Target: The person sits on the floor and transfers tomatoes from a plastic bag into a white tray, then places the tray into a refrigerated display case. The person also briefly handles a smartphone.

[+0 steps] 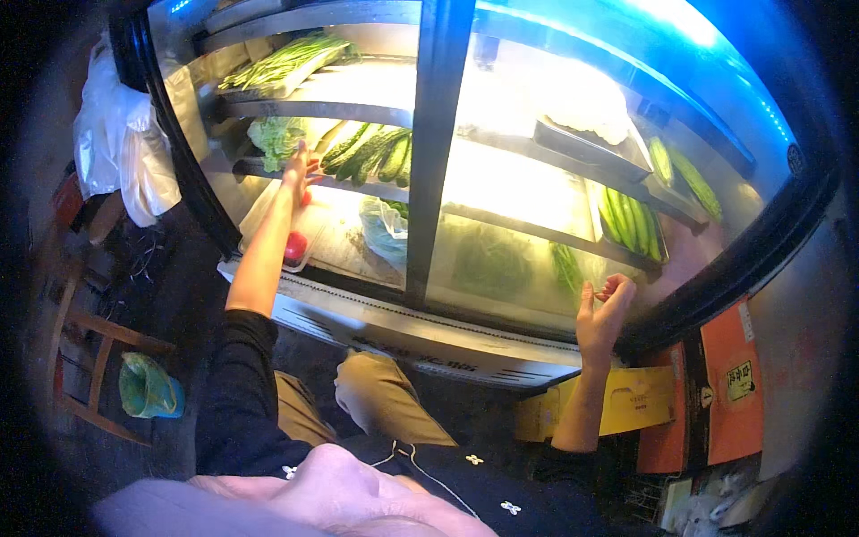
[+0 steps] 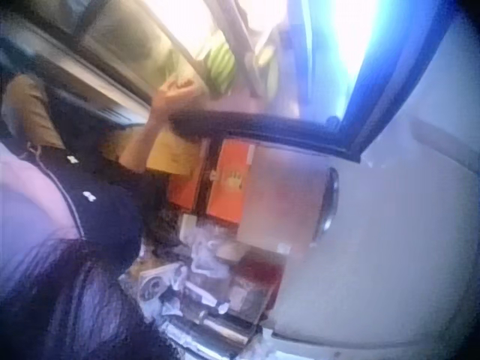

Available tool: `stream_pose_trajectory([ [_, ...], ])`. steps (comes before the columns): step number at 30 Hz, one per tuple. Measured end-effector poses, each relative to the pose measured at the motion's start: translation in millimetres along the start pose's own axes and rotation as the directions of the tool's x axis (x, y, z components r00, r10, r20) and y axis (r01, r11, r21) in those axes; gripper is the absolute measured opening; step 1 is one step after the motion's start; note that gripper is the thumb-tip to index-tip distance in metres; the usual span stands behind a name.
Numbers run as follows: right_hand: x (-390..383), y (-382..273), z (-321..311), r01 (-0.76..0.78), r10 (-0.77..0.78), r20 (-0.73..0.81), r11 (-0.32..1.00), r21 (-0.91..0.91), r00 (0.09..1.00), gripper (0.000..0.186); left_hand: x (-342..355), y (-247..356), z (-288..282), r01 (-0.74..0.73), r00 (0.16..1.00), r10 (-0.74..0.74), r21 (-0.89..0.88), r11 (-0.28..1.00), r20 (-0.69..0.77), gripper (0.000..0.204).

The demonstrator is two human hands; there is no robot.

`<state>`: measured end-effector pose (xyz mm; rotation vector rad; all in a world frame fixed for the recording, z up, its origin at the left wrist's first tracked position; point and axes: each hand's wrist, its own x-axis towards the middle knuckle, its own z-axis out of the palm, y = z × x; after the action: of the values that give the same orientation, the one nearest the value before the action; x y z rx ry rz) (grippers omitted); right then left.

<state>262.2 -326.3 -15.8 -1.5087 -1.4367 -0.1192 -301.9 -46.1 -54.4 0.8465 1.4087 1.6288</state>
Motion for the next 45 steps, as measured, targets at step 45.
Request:
stream_pose_trajectory([
  [45,-103,-215,158,0.076,-0.531,0.417,0.679,0.731,0.737,0.035,-62,57,10,-0.581,0.703,0.646,0.765,0.279,0.298,0.02],
])
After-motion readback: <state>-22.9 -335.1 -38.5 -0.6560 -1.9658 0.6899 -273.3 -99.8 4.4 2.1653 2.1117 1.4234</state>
